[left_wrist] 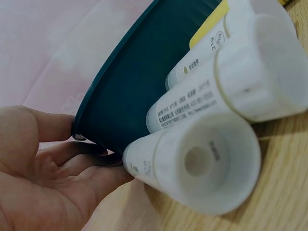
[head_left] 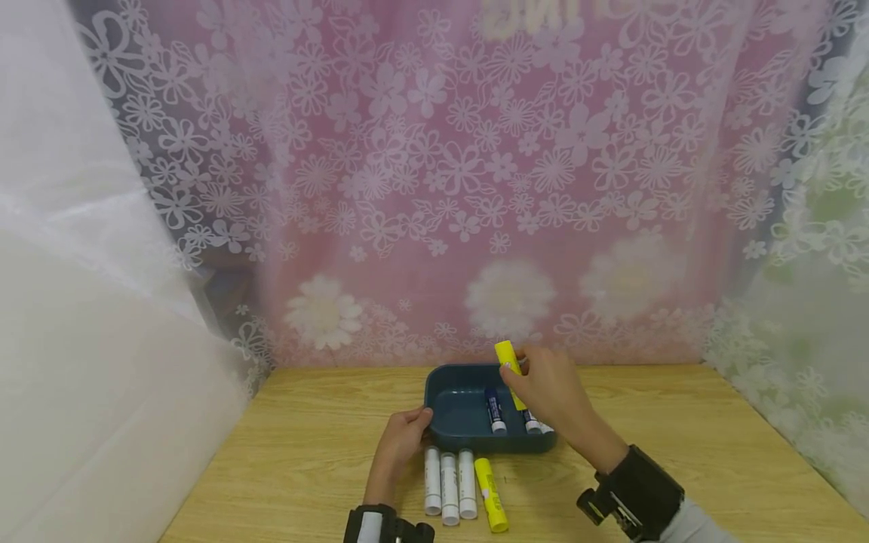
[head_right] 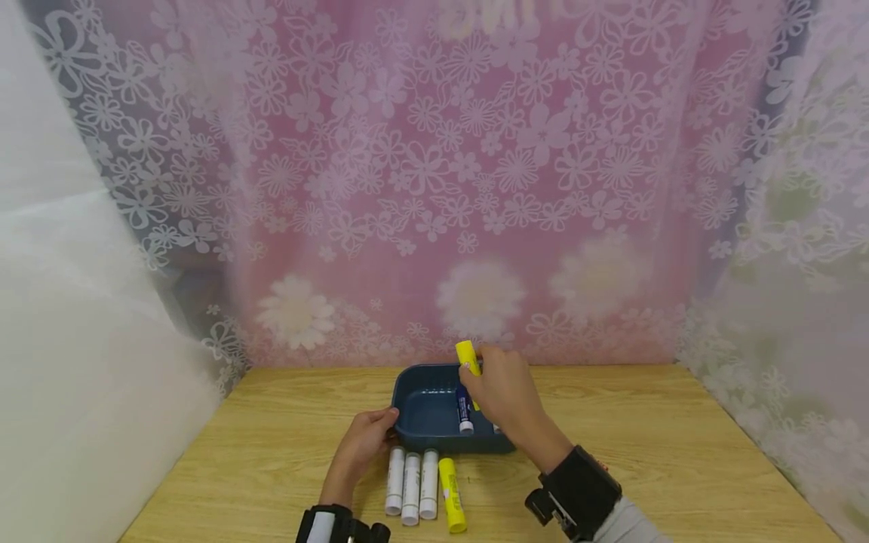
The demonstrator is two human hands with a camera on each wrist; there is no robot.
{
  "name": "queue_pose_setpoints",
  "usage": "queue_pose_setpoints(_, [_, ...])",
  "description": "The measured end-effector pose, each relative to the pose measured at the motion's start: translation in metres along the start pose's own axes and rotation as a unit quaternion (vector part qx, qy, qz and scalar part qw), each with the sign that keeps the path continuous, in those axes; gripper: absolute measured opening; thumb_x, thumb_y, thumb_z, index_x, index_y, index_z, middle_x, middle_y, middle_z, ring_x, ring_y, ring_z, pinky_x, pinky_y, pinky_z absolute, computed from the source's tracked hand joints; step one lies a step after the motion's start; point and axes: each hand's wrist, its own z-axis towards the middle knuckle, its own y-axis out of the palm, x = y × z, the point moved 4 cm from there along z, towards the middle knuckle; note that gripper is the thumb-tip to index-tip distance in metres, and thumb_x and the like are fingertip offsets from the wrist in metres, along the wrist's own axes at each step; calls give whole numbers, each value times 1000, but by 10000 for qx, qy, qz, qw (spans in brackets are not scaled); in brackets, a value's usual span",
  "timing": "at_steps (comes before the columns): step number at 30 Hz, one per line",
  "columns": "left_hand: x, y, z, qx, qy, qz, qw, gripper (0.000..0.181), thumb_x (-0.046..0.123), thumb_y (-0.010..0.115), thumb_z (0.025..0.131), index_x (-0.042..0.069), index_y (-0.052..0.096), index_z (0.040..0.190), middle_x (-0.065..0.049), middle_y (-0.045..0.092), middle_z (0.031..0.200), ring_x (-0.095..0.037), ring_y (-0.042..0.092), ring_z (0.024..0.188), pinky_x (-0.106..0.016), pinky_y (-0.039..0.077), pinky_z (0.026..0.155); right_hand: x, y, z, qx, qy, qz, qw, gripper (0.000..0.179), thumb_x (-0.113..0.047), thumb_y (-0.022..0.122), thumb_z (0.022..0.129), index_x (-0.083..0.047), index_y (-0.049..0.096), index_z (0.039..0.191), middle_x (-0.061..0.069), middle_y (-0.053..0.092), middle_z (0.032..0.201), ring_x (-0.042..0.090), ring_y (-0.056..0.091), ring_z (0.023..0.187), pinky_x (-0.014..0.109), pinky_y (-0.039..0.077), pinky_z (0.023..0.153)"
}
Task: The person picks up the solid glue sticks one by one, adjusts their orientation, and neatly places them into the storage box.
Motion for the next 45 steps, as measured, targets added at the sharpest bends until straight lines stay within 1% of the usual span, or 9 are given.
queue_pose_setpoints(6, [1, 0, 1, -13, 54, -69, 10000, 46, 21, 49, 108, -10, 52, 141, -28, 58, 139, -39, 59, 128, -48, 55, 99, -4, -5, 18, 17, -120, -71, 9999, 38, -22, 70, 94, 9, 67, 114, 19, 73, 85, 11, 53, 46, 24, 45, 44])
queue_pose_setpoints(13, [0, 0, 1, 15, 1, -15, 10000, 45, 20, 49, 108, -10, 53, 140, -28, 59, 138, -39, 60, 128, -48, 55, 98, 2, -5, 38, -93, 122, -3, 9999, 39, -24, 68, 96, 11, 65, 113, 20, 72, 85, 14, 60, 52, 24, 51, 46])
queue_pose_setpoints(17, [0, 0, 1, 18, -17, 33, 10000, 44, 20, 48, 108, -9, 53, 140, -28, 60, 138, -38, 61, 127, -48, 55, 98, 8, -2, 47, -69, 239, -24, 9997, 34, -22, 70, 94, 9, 66, 105, 17, 69, 79, 15, 60, 53, 25, 52, 48])
queue_pose_setpoints(22, [0, 0, 1, 67, -53, 93, 9999, 45, 23, 50, 108, -7, 54, 141, -26, 61, 138, -37, 61, 127, -48, 55, 98, 15, 7, 56, -69, 333, -95, 9994, 25, -20, 68, 93, 4, 65, 85, 11, 63, 65, 17, 56, 47, 26, 47, 45])
queue_pose_setpoints(26, [0, 0, 0, 77, -106, 97, 9999, 46, 25, 50, 108, -6, 54, 141, -25, 61, 138, -36, 61, 128, -48, 55, 98, 23, 17, 63, -112, 415, -218, 9988, 26, -20, 69, 92, 3, 63, 81, 9, 60, 62, 18, 56, 48, 26, 47, 45])
queue_pose_setpoints(31, [0, 0, 0, 70, -102, 79, 9999, 47, 25, 51, 107, -7, 54, 142, -26, 60, 138, -38, 61, 128, -49, 55, 98, 35, 30, 68, -178, 549, -354, 9977, 27, -19, 71, 91, 4, 63, 80, 10, 61, 64, 19, 58, 51, 27, 49, 46])
queue_pose_setpoints(37, [0, 1, 1, 51, -72, 61, 9999, 46, 24, 50, 108, -7, 54, 141, -25, 60, 138, -37, 60, 128, -49, 54, 99, 49, 43, 70, -369, 840, -292, 9954, 25, -17, 72, 90, 4, 63, 81, 11, 61, 67, 20, 59, 56, 27, 49, 50])
queue_pose_setpoints(43, [0, 0, 1, 73, -13, 96, 9999, 45, 24, 50, 108, -7, 56, 140, -25, 61, 137, -37, 61, 128, -48, 54, 99, 57, 57, 67, -260, 695, -363, 9966, 25, -14, 70, 89, 3, 63, 71, 7, 53, 61, 21, 54, 56, 27, 42, 52])
queue_pose_setpoints(45, [0, 0, 2, 70, 9, 104, 9999, 44, 23, 50, 107, -8, 56, 139, -26, 62, 136, -37, 61, 127, -48, 55, 99, 59, 60, 65, -316, 689, -359, 9965, 26, -13, 70, 90, 3, 63, 70, 5, 50, 59, 21, 53, 55, 26, 40, 52])
